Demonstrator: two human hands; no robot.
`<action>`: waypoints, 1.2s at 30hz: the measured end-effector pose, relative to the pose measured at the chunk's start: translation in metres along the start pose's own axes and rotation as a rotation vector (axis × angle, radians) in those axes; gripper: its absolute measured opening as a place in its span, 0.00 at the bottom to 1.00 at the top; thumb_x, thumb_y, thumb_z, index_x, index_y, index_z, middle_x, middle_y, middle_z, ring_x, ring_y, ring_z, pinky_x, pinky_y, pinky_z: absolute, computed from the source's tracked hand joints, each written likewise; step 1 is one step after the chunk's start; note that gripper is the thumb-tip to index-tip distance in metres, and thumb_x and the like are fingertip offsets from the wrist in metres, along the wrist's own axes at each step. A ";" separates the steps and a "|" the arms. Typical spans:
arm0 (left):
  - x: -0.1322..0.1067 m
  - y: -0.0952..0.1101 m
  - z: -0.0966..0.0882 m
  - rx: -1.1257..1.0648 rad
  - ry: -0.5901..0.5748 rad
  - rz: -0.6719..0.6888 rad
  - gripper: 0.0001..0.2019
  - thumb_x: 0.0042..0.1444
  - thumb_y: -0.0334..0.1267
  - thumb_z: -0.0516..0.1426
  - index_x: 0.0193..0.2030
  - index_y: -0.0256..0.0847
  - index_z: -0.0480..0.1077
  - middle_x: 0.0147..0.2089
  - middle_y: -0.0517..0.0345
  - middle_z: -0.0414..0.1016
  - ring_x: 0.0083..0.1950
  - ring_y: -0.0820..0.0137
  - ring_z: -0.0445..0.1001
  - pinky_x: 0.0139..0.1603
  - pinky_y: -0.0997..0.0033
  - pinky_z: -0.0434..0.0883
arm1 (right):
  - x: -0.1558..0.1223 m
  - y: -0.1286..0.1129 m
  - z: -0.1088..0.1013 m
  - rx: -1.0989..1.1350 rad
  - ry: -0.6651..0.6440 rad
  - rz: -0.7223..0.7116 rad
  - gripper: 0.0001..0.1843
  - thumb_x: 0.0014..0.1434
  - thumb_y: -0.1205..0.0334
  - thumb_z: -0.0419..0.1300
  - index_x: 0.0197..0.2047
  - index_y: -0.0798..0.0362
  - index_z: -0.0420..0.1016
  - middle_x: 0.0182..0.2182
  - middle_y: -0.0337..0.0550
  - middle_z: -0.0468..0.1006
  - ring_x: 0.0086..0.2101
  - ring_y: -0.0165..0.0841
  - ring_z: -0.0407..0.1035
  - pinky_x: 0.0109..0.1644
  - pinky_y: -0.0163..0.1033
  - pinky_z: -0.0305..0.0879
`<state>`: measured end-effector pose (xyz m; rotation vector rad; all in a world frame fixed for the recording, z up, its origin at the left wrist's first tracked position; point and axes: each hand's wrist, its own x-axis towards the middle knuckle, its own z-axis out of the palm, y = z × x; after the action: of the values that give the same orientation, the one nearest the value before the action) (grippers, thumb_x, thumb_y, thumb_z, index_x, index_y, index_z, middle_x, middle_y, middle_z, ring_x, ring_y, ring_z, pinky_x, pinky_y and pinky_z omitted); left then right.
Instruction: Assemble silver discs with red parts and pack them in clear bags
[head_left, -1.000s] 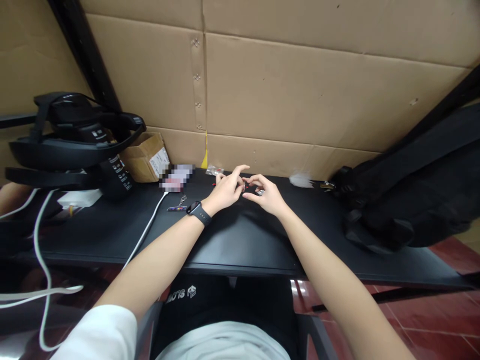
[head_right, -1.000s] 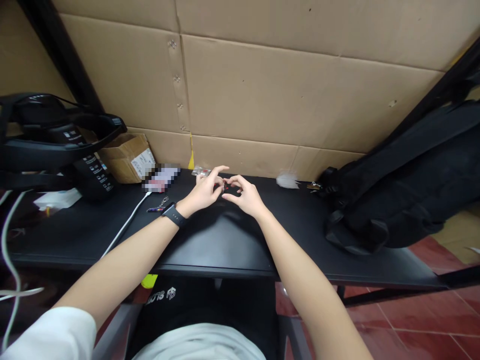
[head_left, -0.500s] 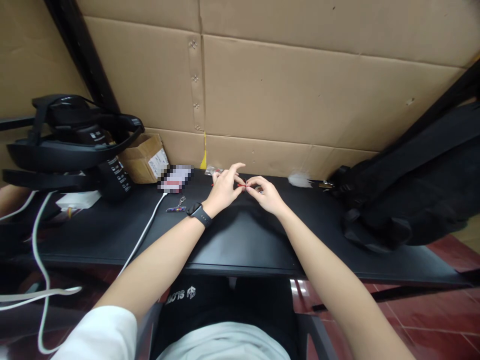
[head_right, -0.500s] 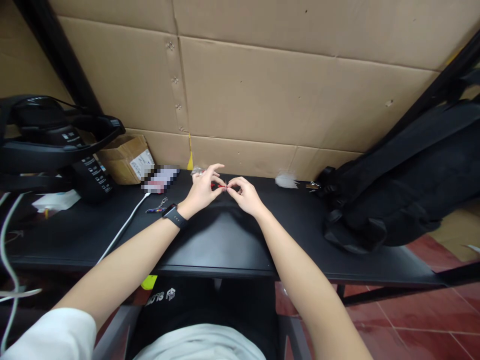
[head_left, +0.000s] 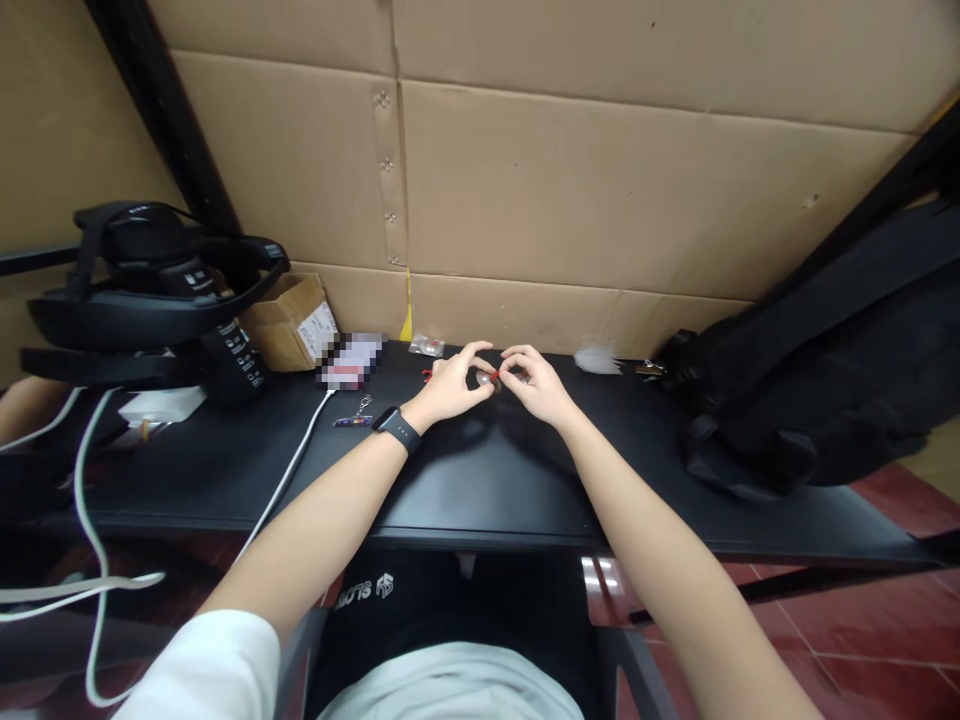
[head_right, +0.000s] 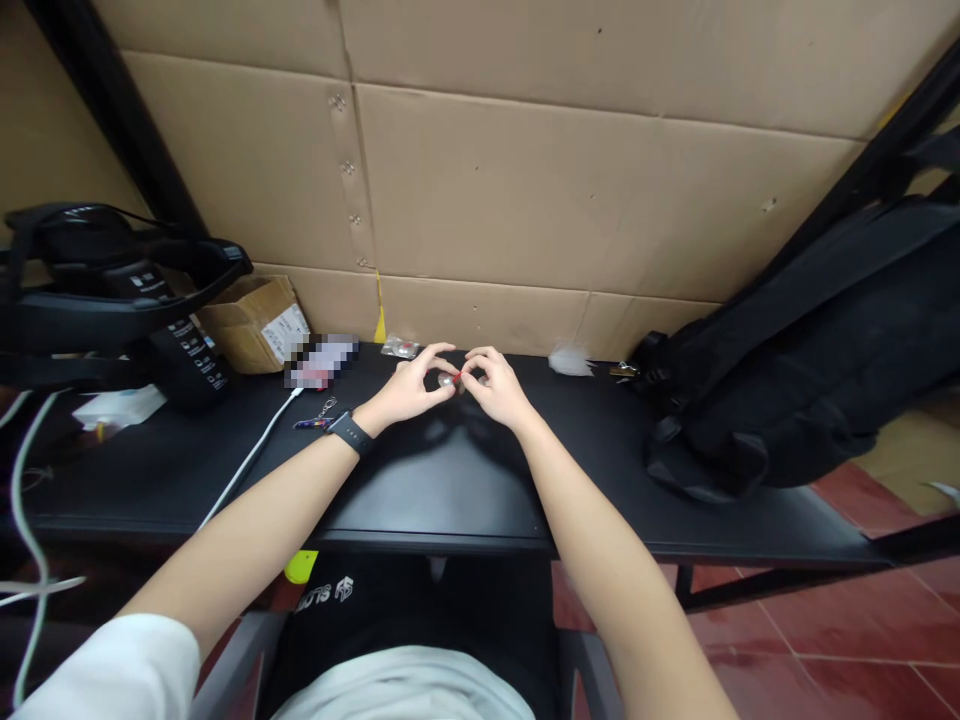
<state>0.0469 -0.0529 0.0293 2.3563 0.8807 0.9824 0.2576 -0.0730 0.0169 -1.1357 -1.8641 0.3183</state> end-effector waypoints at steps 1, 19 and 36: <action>0.000 -0.001 0.000 0.021 -0.020 -0.015 0.29 0.59 0.41 0.60 0.67 0.48 0.60 0.55 0.57 0.82 0.62 0.59 0.76 0.68 0.51 0.60 | 0.000 0.001 0.000 -0.005 0.000 0.008 0.08 0.63 0.55 0.62 0.36 0.49 0.78 0.51 0.49 0.75 0.51 0.42 0.72 0.47 0.46 0.72; 0.001 -0.014 0.013 0.000 -0.043 -0.026 0.28 0.55 0.35 0.62 0.62 0.49 0.62 0.40 0.64 0.86 0.59 0.64 0.79 0.64 0.58 0.62 | 0.001 0.017 -0.014 -0.221 -0.276 0.046 0.05 0.59 0.57 0.67 0.36 0.47 0.81 0.44 0.45 0.81 0.45 0.40 0.76 0.52 0.47 0.71; 0.000 -0.008 -0.006 0.085 -0.279 0.032 0.27 0.49 0.32 0.59 0.58 0.48 0.70 0.37 0.67 0.83 0.38 0.68 0.80 0.45 0.69 0.71 | -0.028 0.093 -0.120 -0.791 -0.137 0.886 0.31 0.67 0.50 0.53 0.71 0.46 0.67 0.75 0.51 0.52 0.71 0.63 0.48 0.66 0.68 0.59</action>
<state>0.0390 -0.0463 0.0285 2.5073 0.7906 0.6165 0.4122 -0.0719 0.0118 -2.5253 -1.5052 0.1283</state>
